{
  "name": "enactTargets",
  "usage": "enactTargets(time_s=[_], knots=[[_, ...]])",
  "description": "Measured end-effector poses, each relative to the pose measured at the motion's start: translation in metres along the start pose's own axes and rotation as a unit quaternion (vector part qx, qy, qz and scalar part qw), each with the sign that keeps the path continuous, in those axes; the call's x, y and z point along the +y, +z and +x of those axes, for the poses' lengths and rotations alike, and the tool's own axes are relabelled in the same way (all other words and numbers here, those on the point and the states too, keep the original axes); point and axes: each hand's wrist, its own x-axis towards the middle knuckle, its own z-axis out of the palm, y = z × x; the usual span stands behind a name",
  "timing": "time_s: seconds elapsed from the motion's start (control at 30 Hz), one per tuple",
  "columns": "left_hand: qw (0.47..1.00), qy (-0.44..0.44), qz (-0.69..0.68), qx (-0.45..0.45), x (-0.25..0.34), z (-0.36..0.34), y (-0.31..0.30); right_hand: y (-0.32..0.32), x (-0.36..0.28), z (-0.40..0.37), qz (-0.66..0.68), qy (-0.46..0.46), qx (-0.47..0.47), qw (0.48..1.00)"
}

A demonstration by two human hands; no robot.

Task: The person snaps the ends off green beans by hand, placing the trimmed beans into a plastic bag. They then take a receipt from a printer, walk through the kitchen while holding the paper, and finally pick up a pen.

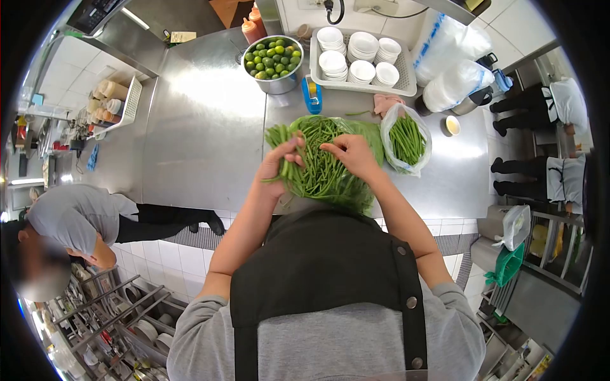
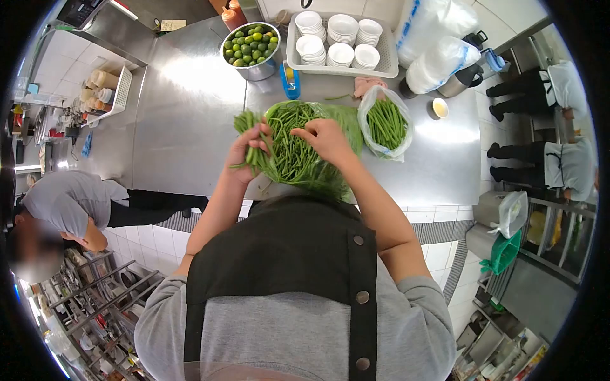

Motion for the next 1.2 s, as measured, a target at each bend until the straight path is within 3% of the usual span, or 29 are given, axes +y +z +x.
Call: enactTargets(time_s=[0.03, 0.13, 0.23, 0.27, 0.37, 0.47, 0.6, 0.73, 0.83, 0.9, 0.93, 1.03, 1.17, 1.2], knots=[[0.996, -0.007, -0.081, -0.035, 0.005, 0.003, -0.007, -0.003, -0.001, -0.002, 0.096, 0.022, -0.051, 0.994], [0.990, 0.003, -0.122, -0.075, 0.016, 0.006, -0.014, -0.001, -0.019, -0.017, 0.283, -0.087, -0.110, 0.949], [0.988, 0.014, -0.122, -0.089, 0.021, 0.008, -0.013, 0.020, -0.035, -0.024, 0.328, -0.142, -0.039, 0.933], [0.988, 0.014, -0.123, -0.090, 0.021, 0.008, -0.013, 0.022, -0.041, -0.027, 0.307, -0.124, -0.023, 0.943], [0.989, 0.022, -0.125, -0.073, 0.019, 0.009, -0.011, 0.022, -0.057, -0.030, 0.225, -0.184, 0.026, 0.956], [0.994, 0.052, -0.091, -0.021, 0.015, 0.012, -0.010, 0.019, -0.057, -0.027, 0.259, -0.225, 0.093, 0.935], [0.997, 0.044, -0.058, 0.005, -0.004, 0.013, -0.005, 0.000, -0.055, -0.024, 0.382, -0.195, 0.118, 0.895], [0.996, 0.058, -0.072, 0.019, -0.005, 0.022, -0.008, -0.022, -0.062, -0.027, 0.617, -0.189, 0.133, 0.752], [0.995, 0.089, -0.045, 0.031, 0.001, 0.021, -0.015, -0.042, -0.053, -0.025, 0.509, -0.191, 0.141, 0.828], [0.994, 0.099, -0.019, 0.049, 0.006, 0.014, -0.016, -0.049, -0.038, -0.022, 0.251, -0.133, 0.091, 0.954], [0.995, 0.089, -0.025, 0.032, 0.009, 0.012, -0.020, -0.047, -0.031, -0.020, 0.113, -0.100, 0.064, 0.986], [0.993, 0.101, -0.017, 0.054, 0.008, 0.007, -0.019, -0.025, -0.003, -0.010, -0.084, -0.107, 0.087, 0.987], [0.996, 0.082, 0.008, 0.046, 0.003, 0.005, -0.028, -0.002, -0.004, -0.016, -0.259, 0.017, 0.091, 0.961], [0.997, 0.069, 0.017, 0.041, 0.002, 0.005, -0.029, 0.001, 0.001, -0.016, -0.274, -0.001, 0.102, 0.956]])
